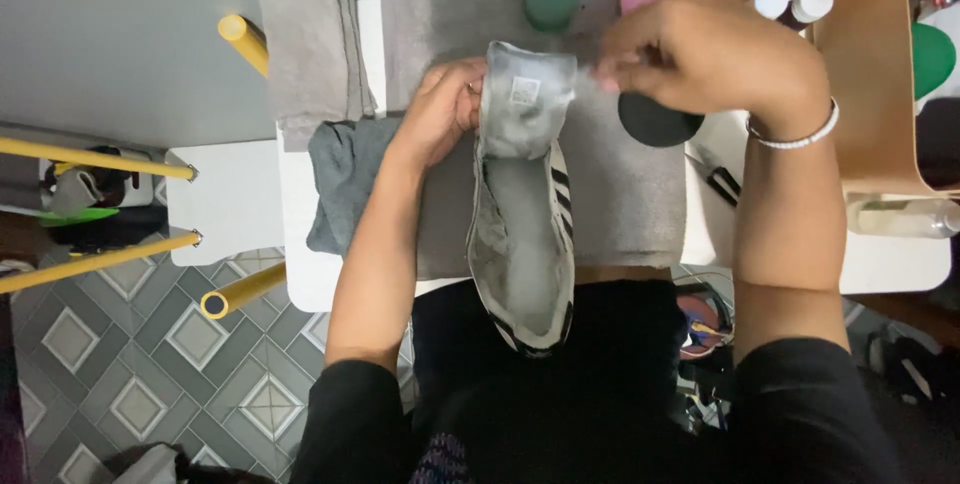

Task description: Applying a white substance to the inner tongue of a sneaker using a small brush and applicator on a workbench.

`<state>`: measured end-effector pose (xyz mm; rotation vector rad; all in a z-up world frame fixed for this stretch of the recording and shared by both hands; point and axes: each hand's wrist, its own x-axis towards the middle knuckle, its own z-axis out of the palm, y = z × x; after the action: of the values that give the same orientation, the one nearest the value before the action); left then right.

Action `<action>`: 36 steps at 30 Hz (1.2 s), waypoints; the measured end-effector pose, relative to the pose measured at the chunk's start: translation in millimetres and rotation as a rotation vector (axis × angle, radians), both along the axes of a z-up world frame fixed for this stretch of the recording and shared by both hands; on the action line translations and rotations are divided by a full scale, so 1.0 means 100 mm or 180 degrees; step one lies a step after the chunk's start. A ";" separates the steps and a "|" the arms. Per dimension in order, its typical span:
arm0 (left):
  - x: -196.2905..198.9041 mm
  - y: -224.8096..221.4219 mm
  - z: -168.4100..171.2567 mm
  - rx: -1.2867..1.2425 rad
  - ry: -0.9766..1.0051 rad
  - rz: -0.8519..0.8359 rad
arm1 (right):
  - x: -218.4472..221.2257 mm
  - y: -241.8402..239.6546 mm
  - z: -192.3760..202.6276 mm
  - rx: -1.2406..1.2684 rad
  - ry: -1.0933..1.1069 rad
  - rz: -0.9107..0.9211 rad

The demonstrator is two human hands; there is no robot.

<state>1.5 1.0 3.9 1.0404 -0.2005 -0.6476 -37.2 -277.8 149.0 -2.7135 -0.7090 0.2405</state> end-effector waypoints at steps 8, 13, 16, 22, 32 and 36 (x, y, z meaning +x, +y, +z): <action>-0.01 0.01 -0.07 0.0038 0.0129 0.0138 | -0.04 -0.02 0.05 -0.0025 0.0032 0.0065; -0.01 0.00 0.07 -0.0042 -0.0018 0.0059 | -0.01 0.04 0.01 -0.0023 -0.0126 0.0045; 0.01 0.00 -0.06 -0.0056 0.0035 0.0062 | -0.02 0.09 -0.04 -0.0068 -0.0252 -0.0025; 0.00 -0.01 -0.02 0.0121 0.0149 0.0120 | -0.09 0.17 -0.09 0.0028 -0.0365 0.0007; 0.08 -0.06 -0.27 0.0271 0.0287 0.0245 | -0.83 0.62 -0.46 0.0461 -0.0661 -0.0777; 0.08 -0.06 -0.26 0.0143 0.0276 0.0219 | -1.04 0.66 -0.73 0.1126 -0.1353 -0.1329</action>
<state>9.7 -5.1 -22.1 1.0554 -0.0747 -0.6360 -141.1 -212.1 76.4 -2.5023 -0.2346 -0.5223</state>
